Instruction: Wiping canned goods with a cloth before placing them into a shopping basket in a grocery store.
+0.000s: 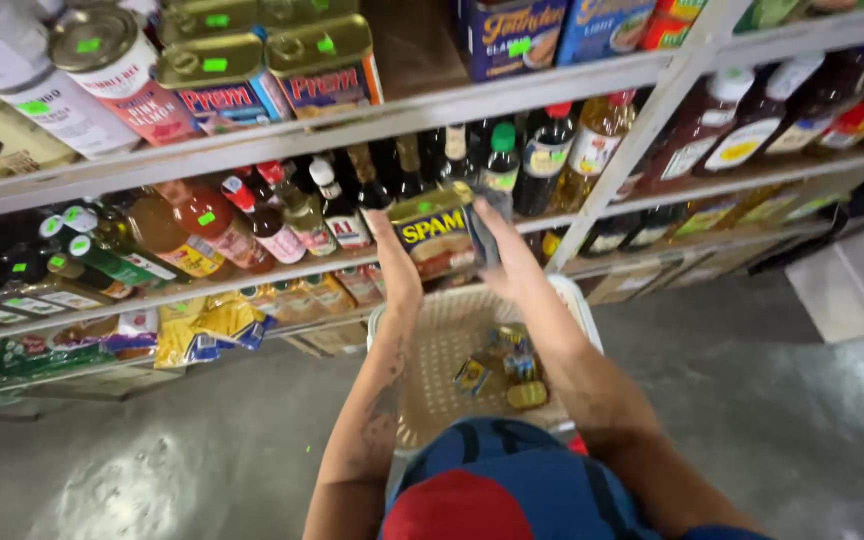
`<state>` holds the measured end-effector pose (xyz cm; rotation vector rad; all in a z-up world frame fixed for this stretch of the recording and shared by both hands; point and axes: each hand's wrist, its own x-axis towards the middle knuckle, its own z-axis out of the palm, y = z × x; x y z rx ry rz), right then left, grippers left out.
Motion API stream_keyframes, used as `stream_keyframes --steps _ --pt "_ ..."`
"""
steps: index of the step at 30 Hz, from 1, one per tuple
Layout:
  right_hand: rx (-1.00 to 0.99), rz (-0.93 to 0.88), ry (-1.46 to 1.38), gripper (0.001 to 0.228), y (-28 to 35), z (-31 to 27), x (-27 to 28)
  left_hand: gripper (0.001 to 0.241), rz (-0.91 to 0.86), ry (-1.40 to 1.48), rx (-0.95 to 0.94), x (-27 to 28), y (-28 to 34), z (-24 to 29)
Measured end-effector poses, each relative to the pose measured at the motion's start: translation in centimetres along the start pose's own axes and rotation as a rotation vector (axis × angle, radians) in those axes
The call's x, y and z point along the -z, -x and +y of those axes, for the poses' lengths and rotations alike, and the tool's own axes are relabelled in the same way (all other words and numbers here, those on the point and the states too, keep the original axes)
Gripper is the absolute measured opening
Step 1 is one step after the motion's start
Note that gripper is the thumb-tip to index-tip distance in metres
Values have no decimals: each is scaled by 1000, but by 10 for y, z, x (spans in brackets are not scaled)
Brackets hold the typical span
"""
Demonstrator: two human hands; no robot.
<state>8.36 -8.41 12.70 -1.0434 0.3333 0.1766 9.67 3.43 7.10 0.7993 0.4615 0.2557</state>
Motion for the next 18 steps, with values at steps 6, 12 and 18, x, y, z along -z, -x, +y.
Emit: stream_keyframes --steps 6,12,18 --pt "278 83 -195 20 34 17 -10 70 -207 -865 -459 9 -4 -28" --pt "1133 -292 707 73 10 38 12 74 -765 -317 -413 5 26 -13" --pt "334 199 425 74 -10 14 -3 77 -214 147 291 6 24 -27"
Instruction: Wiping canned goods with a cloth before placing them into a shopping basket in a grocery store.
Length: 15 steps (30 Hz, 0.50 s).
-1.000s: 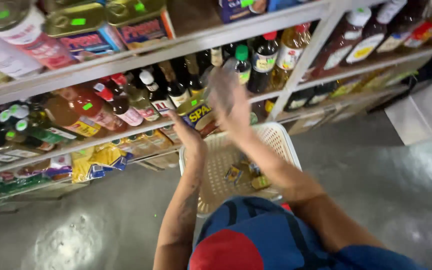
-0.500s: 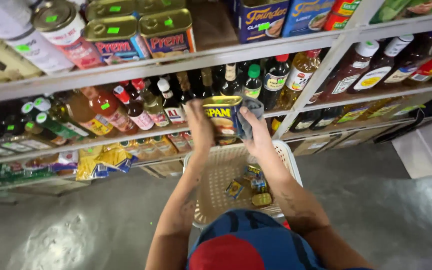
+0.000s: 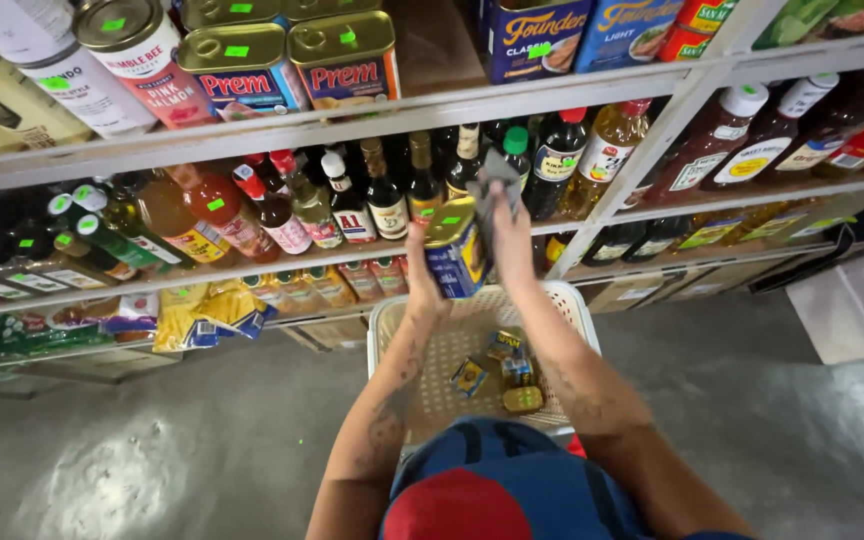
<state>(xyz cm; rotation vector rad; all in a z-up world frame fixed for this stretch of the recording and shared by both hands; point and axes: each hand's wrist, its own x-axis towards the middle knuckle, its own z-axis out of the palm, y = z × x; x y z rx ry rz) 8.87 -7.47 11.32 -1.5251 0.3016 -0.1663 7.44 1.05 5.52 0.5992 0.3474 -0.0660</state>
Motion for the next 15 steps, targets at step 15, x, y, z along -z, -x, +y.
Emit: stream_keyframes --steps 15 --pt "349 -145 7 44 38 18 -3 62 97 73 -64 1 -16 24"
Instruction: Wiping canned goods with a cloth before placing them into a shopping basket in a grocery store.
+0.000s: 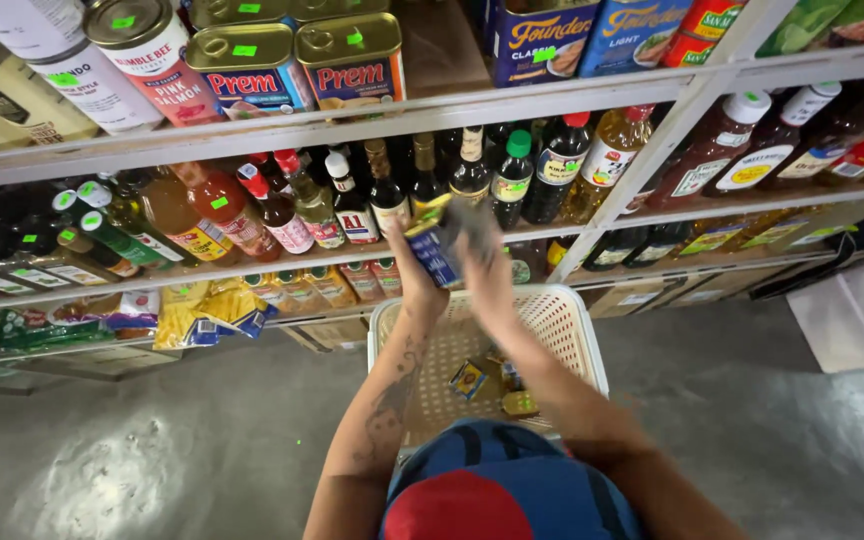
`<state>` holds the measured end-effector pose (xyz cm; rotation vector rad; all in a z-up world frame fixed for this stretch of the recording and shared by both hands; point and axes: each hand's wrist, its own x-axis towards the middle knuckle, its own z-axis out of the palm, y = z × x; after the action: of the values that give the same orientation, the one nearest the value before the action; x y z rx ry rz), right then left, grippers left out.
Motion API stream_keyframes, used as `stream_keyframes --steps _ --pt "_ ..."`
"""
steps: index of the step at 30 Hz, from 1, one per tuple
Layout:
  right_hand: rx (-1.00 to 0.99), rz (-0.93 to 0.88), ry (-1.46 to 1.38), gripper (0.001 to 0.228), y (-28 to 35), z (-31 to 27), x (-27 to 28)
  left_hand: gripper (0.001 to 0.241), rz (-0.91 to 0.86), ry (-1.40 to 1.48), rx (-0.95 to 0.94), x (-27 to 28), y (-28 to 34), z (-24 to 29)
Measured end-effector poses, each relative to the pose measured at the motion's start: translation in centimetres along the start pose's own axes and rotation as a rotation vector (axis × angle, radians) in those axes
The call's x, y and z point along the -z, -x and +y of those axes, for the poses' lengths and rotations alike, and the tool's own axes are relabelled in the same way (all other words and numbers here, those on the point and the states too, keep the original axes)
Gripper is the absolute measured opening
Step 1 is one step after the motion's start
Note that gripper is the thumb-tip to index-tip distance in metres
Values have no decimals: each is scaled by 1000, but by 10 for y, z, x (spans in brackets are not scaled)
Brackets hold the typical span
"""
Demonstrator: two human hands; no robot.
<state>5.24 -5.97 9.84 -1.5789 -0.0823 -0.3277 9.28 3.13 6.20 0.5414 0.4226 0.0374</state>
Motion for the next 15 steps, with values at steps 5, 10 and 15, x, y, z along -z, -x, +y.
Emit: stream_keyframes --steps 5,10,15 --pt "613 -36 -144 42 -7 33 -16 69 -383 -162 -218 3 5 -2" --pt "126 134 -463 44 -26 59 28 69 -367 -403 -233 -8 23 14" --pt "-88 92 -30 37 -41 55 66 60 -379 -428 -313 -5 25 18"
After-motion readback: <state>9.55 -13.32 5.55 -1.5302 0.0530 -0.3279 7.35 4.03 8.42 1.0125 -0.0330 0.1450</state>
